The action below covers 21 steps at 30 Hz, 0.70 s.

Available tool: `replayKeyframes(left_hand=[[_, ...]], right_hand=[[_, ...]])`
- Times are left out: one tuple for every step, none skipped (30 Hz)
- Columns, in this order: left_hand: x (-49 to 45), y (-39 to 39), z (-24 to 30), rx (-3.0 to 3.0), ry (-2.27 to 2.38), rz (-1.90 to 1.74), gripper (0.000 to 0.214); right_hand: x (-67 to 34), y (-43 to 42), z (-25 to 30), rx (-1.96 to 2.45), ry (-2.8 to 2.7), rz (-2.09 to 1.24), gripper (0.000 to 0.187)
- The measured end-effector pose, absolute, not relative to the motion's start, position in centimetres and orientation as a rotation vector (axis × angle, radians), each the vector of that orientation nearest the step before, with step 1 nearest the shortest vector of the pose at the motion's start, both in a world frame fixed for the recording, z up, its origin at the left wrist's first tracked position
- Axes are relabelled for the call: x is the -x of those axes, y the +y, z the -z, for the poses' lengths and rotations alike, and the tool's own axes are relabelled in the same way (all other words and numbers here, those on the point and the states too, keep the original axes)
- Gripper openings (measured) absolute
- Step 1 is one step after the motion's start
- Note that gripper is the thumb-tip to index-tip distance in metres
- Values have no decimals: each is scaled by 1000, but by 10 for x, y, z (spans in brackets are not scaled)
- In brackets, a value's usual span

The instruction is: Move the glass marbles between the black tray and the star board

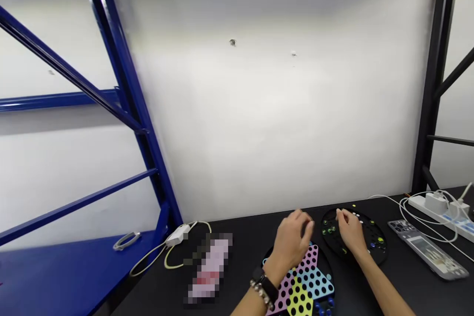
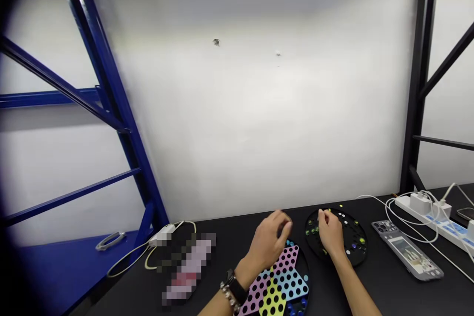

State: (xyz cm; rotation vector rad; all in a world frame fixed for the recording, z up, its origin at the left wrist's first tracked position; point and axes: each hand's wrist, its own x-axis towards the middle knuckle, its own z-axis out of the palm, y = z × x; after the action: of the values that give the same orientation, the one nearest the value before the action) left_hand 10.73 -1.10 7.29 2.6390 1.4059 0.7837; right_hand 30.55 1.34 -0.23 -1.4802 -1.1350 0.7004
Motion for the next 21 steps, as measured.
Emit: replayKeyframes(left_hand=[[-89,-16,-72,-2586,1501,-746,28],[-69,-20,-69,-2539,1590,-691,28],[-51,-26,-66,-2506,1653,-617,29],[-34,-32,-61,-2466,1739,-554,28],[-19,-39,-56,-2427,1812,-491,25],[-6,-46,-51,-2407,1835,-440,22],[2,-53,-45,-2378,1860,-388,18],[8,-61,-41,-2360,1872,-348,14],[11,-68,-36,-2363,1861,-320,13],[12,-73,-32,-2369,1864,-302,14],[11,-78,-28,-2384,1870,-291,17],[10,-80,-25,-2403,1880,-285,18],[8,-81,-22,-2423,1899,-281,20],[6,-80,-20,-2448,1911,-278,22],[5,-77,-18,-2476,1918,-272,24],[5,-72,-18,-2507,1920,-263,26],[5,-67,-18,-2539,1921,-248,27],[5,-60,-20,-2573,1917,-225,29],[5,-54,-21,-2602,1914,-194,30],[4,-47,-24,-2623,1909,-159,30],[2,-41,-26,-2636,1900,-125,31]], right_hand=[[-312,13,2,1617,-1213,-598,41],[-316,12,3,1750,-1305,-501,39],[-317,11,5,1878,-1412,-403,37],[-316,10,7,1980,-1519,-316,35],[-314,9,9,2044,-1605,-254,33],[-311,9,12,2088,-1666,-193,31],[-307,8,14,2121,-1701,-137,29],[-304,7,15,2139,-1719,-96,29],[-300,6,15,2134,-1732,-78,30],[-297,4,14,2110,-1747,-83,32],[-293,1,12,2064,-1768,-110,34],[-289,-1,9,1996,-1799,-153,36],[-284,-5,7,1906,-1843,-211,38],[-279,-9,5,1806,-1897,-276,40],[-272,-13,3,1711,-1952,-340,41],[-265,-18,2,1634,-2004,-396,43],[-258,-22,2,1582,-2050,-439,45],[-251,-25,3,1558,-2078,-465,47],[-245,-28,4,1555,-2084,-470,48],[-240,-30,5,1564,-2074,-458,49],[-236,-31,7,1578,-2054,-439,48]])
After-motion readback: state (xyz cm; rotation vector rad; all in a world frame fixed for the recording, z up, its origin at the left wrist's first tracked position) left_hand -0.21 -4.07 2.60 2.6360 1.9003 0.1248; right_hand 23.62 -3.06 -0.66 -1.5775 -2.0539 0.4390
